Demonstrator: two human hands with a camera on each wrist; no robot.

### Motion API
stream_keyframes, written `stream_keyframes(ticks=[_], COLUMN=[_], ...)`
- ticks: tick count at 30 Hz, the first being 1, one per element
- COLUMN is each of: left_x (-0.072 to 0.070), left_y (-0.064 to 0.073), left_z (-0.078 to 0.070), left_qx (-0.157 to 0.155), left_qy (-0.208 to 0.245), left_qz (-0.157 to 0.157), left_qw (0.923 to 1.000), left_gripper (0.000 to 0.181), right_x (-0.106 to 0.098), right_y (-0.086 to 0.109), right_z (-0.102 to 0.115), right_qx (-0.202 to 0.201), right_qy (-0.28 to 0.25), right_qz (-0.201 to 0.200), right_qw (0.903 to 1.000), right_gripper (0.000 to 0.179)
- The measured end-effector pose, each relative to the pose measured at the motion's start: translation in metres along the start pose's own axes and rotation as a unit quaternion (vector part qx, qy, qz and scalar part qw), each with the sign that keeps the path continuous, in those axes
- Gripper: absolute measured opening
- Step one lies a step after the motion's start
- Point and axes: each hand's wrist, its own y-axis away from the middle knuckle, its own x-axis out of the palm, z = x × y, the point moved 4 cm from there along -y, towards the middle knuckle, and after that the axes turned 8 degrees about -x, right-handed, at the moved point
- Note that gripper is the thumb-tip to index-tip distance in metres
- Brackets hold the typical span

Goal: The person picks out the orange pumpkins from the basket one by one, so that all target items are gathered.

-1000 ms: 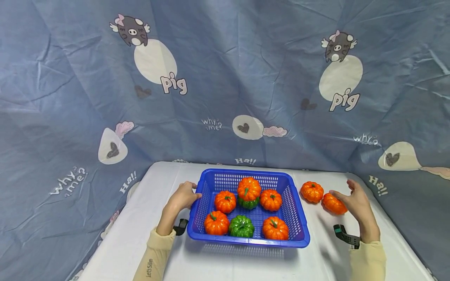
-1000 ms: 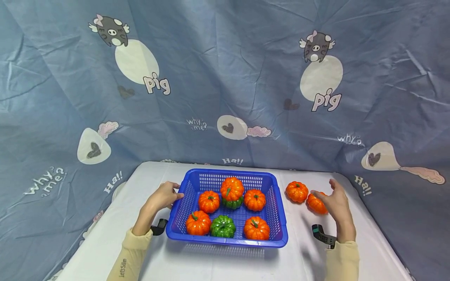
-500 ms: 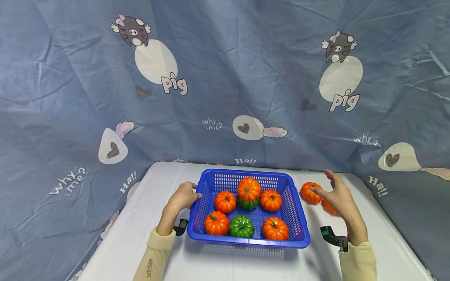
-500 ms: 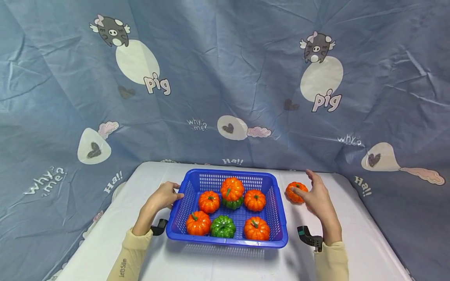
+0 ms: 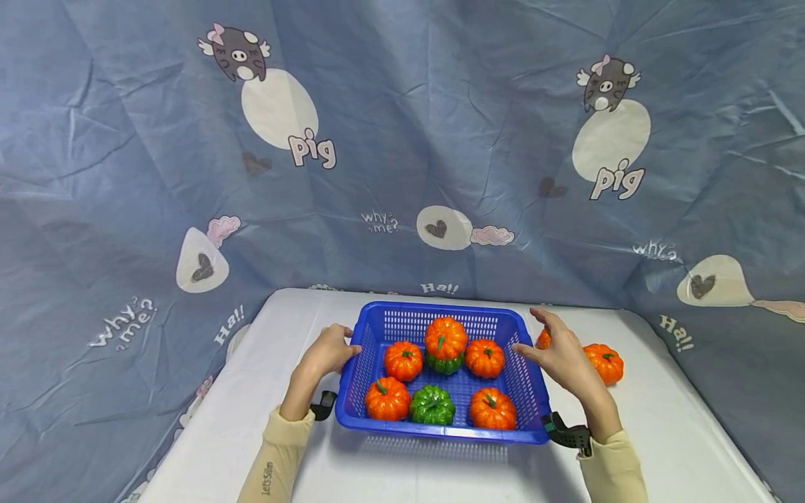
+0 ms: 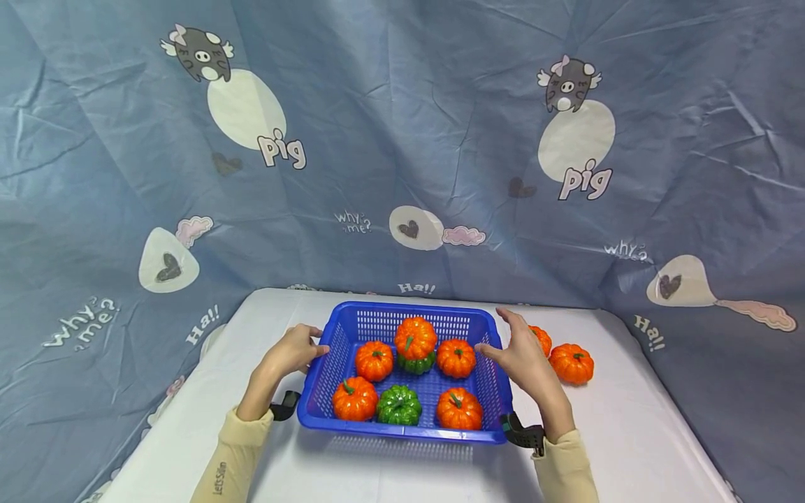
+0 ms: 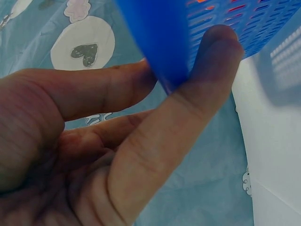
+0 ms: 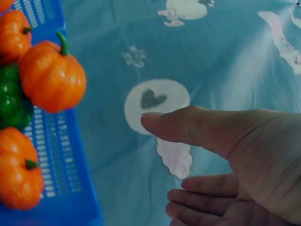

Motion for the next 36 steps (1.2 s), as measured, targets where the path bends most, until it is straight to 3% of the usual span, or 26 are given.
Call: stream_keyframes(ticks=[18,29,36], left_x=[-0.001,0.000,-0.001], left_y=[0.000,0.001,0.001], left_z=[0.000,0.000,-0.002], left_qx=[-0.008,-0.008,-0.006], left_qy=[0.002,0.007,0.004], left_qz=[0.003,0.003,0.002], left_qw=[1.0000,0.9999,1.0000], left_gripper=[0.045,0.046,0.046], right_x=[0.044,0.053,0.053], right_y=[-0.002,-0.001,-0.008], right_z=[0.026,0.030,0.024], right_qx=[-0.041,-0.063,-0.063], right_qy=[-0.033,-0.026,-0.093], right_qz=[0.044,0.048,0.087], right_qw=[0.9976,0.9965,0.9898], right_gripper=[0.076,0.079,0.079])
